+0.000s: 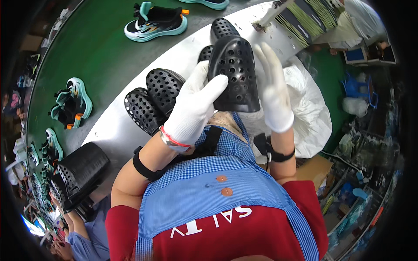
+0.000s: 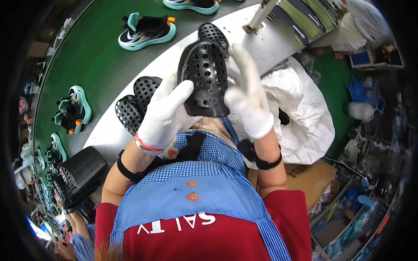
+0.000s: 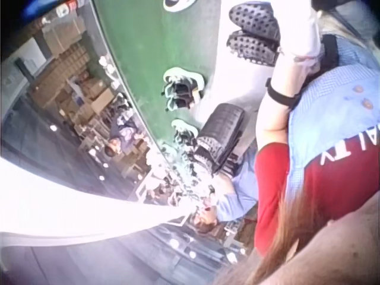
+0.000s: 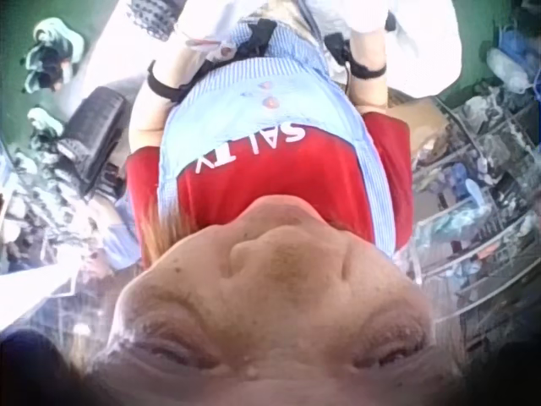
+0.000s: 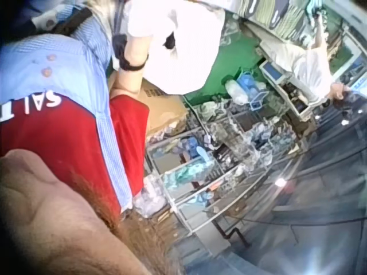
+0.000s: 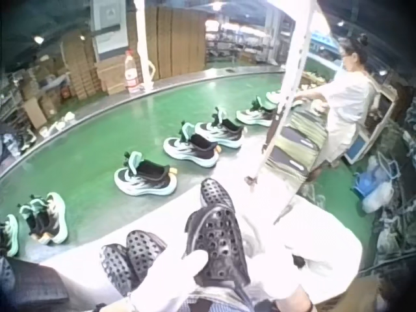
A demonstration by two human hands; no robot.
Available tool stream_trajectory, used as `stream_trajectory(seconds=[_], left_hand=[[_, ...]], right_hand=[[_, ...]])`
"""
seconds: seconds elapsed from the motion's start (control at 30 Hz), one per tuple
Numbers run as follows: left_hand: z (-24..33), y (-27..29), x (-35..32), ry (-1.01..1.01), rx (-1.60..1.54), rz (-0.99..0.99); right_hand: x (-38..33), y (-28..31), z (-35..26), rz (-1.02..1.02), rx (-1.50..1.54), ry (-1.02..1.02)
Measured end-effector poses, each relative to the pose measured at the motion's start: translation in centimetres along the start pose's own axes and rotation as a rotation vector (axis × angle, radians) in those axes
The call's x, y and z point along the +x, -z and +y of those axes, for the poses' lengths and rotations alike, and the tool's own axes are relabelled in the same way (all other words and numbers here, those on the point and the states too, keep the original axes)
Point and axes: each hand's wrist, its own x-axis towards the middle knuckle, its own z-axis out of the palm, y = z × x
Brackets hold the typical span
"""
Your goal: The person is seen manufacturing shoes by attaching various components and performing assembly line tasks.
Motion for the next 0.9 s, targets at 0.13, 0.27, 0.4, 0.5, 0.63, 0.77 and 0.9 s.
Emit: stream_trajectory(seconds=[0.13,0.27,0.4,0.5,0.63,0.77,0.9], left_hand=[[-0.4,-0.3,0.1,-0.068,0.106,0.049],[-0.7,0.5,0.3,-0.009,0.247,-0.064],[2.4,0.6,-0.4,0.037,0.509,-0.022],[4.6,1.1,-1.2,-0.075,0.585,0.098],[4.9,1.2,-0.7,0.007,0.491,0.091],[3.1,0.9,0.5,0.101,0.380,0.075],[2.2,1.1,0.8,0.096,0.141,0.116]], right_hand=[[-2.7,-1.9,1.1,-0.059,0.151,-0.080],[-2.3,-0.6,3.4,-0.007,0.172,-0.029],[-0.7,1.2,2.3,0.103,0.322,-0.135],[-0.1,3.4,2.0,-0.083,0.673,-0.349],[-0.3,2.2,2.8,-0.105,0.780,-0.445],[-0.5,-0.3,2.7,-0.186,0.532,-0.302],[-0.7,-0.3,3.0,-0.114,0.380,-0.238]])
